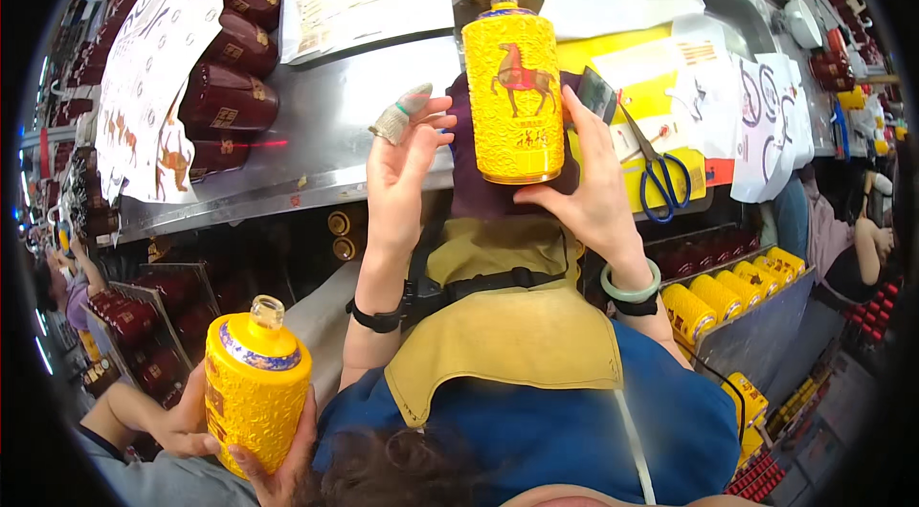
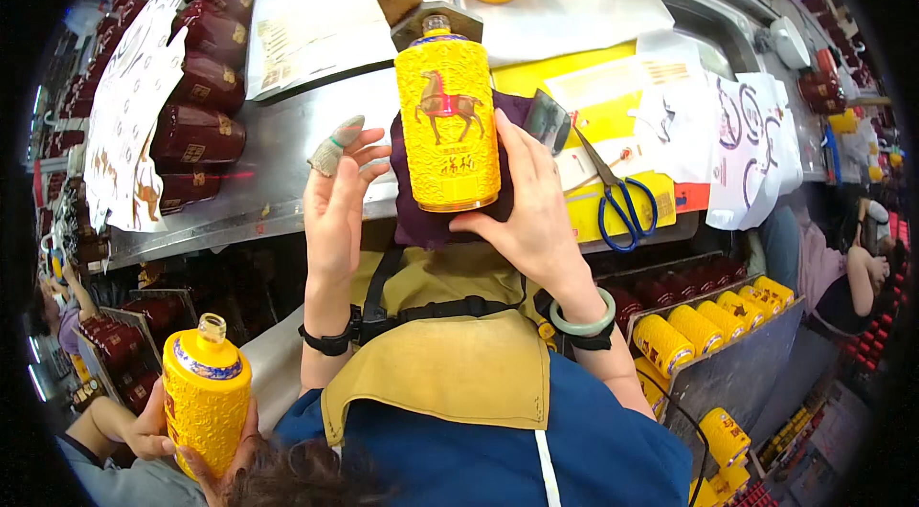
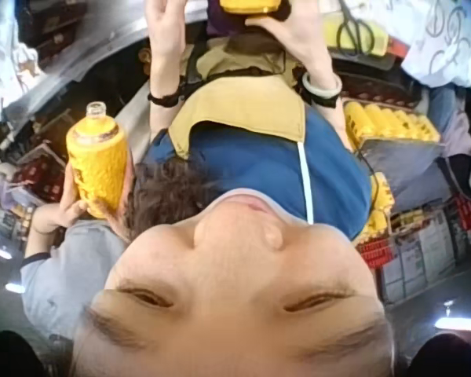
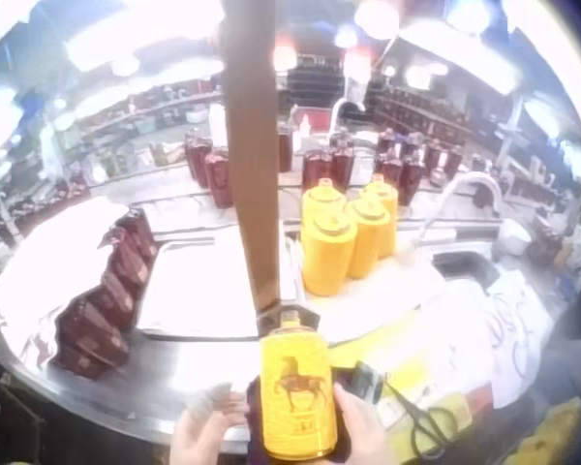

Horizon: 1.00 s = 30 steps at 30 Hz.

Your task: Applying decorative labels and seals to yellow and red bottles in a factory setting.

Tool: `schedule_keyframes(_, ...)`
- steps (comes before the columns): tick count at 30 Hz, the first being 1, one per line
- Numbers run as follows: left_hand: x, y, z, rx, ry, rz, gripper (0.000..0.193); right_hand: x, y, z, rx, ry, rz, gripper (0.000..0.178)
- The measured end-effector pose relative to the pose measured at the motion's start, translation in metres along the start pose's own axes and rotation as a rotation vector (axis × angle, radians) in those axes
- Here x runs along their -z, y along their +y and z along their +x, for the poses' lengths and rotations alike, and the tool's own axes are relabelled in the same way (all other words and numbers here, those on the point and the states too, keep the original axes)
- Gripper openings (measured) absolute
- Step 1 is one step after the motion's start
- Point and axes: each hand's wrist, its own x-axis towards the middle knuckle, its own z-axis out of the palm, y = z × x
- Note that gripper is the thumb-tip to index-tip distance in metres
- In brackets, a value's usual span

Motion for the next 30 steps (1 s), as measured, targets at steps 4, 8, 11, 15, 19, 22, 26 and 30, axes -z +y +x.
schedule_keyframes(4,0.0,-0.001,-0.009,-0.078,-0.148,0.184,0.085,-0.013,0.009,0.003,0.022,0.067,-0.016,0.097)
schedule_keyframes(8,0.001,-0.011,-0.015,-0.134,-0.203,0.441,0.108,-0.014,0.006,0.005,0.033,0.103,0.004,0.089)
schedule_keyframes(11,0.002,-0.02,-0.015,-0.181,-0.201,0.538,0.103,-0.015,0.002,0.006,0.045,0.119,0.036,0.086)
schedule_keyframes(15,-0.009,-0.019,-0.012,-0.228,-0.142,0.562,0.092,-0.013,-0.004,0.005,0.034,0.147,0.064,0.082)
schedule_keyframes(19,-0.017,-0.02,-0.012,-0.304,-0.081,0.536,0.082,-0.012,-0.012,0.004,0.056,0.253,0.177,0.077)
schedule_keyframes(22,-0.024,-0.02,-0.012,-0.329,-0.034,0.57,0.083,-0.011,-0.014,0.006,0.138,0.293,0.102,0.076)
schedule_keyframes(26,-0.025,-0.025,-0.013,-0.396,0.021,0.575,0.089,-0.01,-0.017,0.009,0.166,0.287,0.106,0.076)
schedule_keyframes(30,-0.024,-0.025,-0.014,-0.384,0.002,0.542,0.095,-0.013,-0.016,0.008,0.167,0.294,0.095,0.078)
